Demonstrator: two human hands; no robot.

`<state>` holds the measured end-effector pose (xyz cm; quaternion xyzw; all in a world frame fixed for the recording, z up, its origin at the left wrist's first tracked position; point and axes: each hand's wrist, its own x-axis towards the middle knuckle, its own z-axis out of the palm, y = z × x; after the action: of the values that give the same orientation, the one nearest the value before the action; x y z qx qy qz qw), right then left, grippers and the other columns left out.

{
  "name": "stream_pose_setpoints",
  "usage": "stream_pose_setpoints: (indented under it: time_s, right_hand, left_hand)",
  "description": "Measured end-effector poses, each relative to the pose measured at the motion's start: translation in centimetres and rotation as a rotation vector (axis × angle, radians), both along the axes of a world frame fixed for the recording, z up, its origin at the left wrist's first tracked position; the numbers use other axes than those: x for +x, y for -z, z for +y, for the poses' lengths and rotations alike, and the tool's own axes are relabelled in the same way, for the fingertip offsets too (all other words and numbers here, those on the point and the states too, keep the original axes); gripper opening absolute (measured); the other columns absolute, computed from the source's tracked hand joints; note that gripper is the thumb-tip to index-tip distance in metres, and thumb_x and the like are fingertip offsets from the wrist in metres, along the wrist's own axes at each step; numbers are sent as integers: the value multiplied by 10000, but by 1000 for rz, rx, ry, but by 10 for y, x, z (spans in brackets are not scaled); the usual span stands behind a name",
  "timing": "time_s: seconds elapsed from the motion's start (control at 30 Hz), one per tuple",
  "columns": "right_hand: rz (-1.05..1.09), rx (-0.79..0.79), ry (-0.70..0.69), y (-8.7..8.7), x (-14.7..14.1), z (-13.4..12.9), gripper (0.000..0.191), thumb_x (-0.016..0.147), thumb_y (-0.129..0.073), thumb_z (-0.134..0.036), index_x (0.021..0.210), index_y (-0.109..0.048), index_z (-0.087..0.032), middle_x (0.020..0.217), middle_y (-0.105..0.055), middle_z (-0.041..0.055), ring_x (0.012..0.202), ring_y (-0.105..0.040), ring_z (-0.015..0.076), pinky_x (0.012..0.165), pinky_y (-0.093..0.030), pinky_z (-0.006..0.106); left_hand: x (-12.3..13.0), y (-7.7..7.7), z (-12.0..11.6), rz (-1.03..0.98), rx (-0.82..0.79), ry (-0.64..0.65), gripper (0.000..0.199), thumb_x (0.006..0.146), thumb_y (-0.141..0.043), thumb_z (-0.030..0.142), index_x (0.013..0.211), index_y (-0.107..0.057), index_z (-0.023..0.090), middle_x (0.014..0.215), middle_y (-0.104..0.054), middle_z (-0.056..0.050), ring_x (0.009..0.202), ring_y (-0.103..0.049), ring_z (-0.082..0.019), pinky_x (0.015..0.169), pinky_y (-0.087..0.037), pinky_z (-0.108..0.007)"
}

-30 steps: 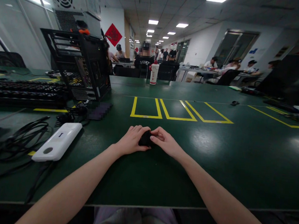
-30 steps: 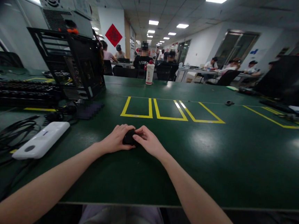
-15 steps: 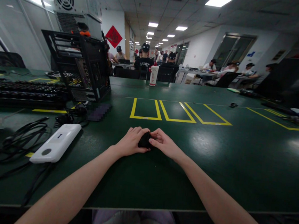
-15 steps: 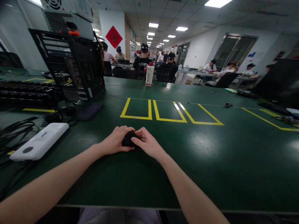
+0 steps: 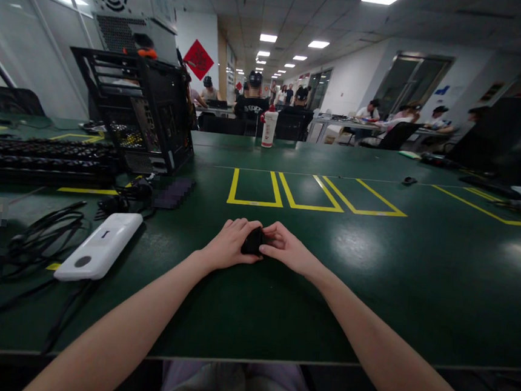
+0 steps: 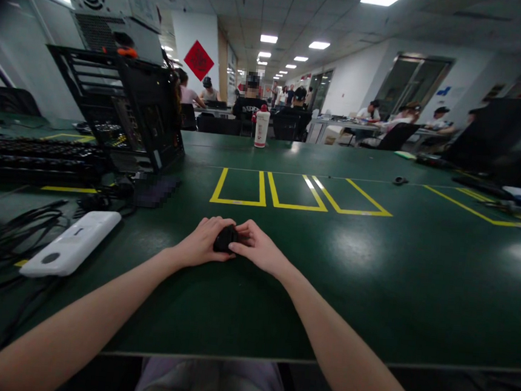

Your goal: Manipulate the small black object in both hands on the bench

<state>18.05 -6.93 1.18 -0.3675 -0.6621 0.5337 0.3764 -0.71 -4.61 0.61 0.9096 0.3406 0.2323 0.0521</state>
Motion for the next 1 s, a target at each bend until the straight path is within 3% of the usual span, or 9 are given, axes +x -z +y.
stream_pose_setpoints:
  time_s: [0.1,0.2,0.43,0.57,0.67,0.87,1.0]
  right_hand:
    - [-12,6,62,0,-2,1,196,745,-588,-280,901,-496,-205,942,-575,19,957,-556,182,873,-425,404]
    - [-11,-40,96,3,-2,3,285,728,-609,-272,977,-491,-201,1007,-563,38,1003,-537,186,909,-402,407]
    - [29,-33,-29,1,2,0,339,657,-679,-210,931,-480,-209,999,-553,21,1001,-536,187,884,-428,398]
    - [-27,2,66,0,-2,0,197,759,-567,-335,894,-500,-208,933,-568,23,921,-555,186,825,-450,402]
    - [-23,-9,110,5,-5,4,223,767,-555,-337,943,-496,-212,947,-568,31,921,-552,191,802,-460,394]
    - [0,-14,17,8,-1,5,262,733,-604,-242,967,-499,-188,1018,-551,38,998,-531,179,892,-420,386]
    - [2,-6,-10,4,1,2,298,697,-643,-226,948,-482,-213,1005,-547,20,1001,-533,181,874,-435,389]
  left_hand:
    - [0,0,0,-4,9,6,609,689,-608,449,1178,-334,211,1041,-484,-75,925,-467,-244,784,-334,-365]
    - [-1,1,1,-7,5,8,614,687,-609,450,1181,-333,210,1039,-484,-73,920,-470,-240,783,-335,-363]
    - [0,0,1,5,3,6,596,692,-606,438,1172,-336,211,1025,-493,-69,903,-477,-238,773,-337,-360]
    - [-1,1,0,7,11,9,620,687,-608,451,1183,-327,205,1037,-489,-75,909,-473,-242,783,-332,-365]
    - [-1,2,1,13,17,6,621,690,-602,461,1185,-326,207,1041,-485,-76,910,-470,-244,789,-329,-369]
    - [0,2,2,23,34,2,611,691,-604,457,1171,-333,196,1016,-488,-73,902,-466,-239,769,-335,-353]
    - [0,0,1,16,26,3,590,697,-598,449,1165,-338,201,1006,-490,-68,891,-469,-234,765,-335,-348]
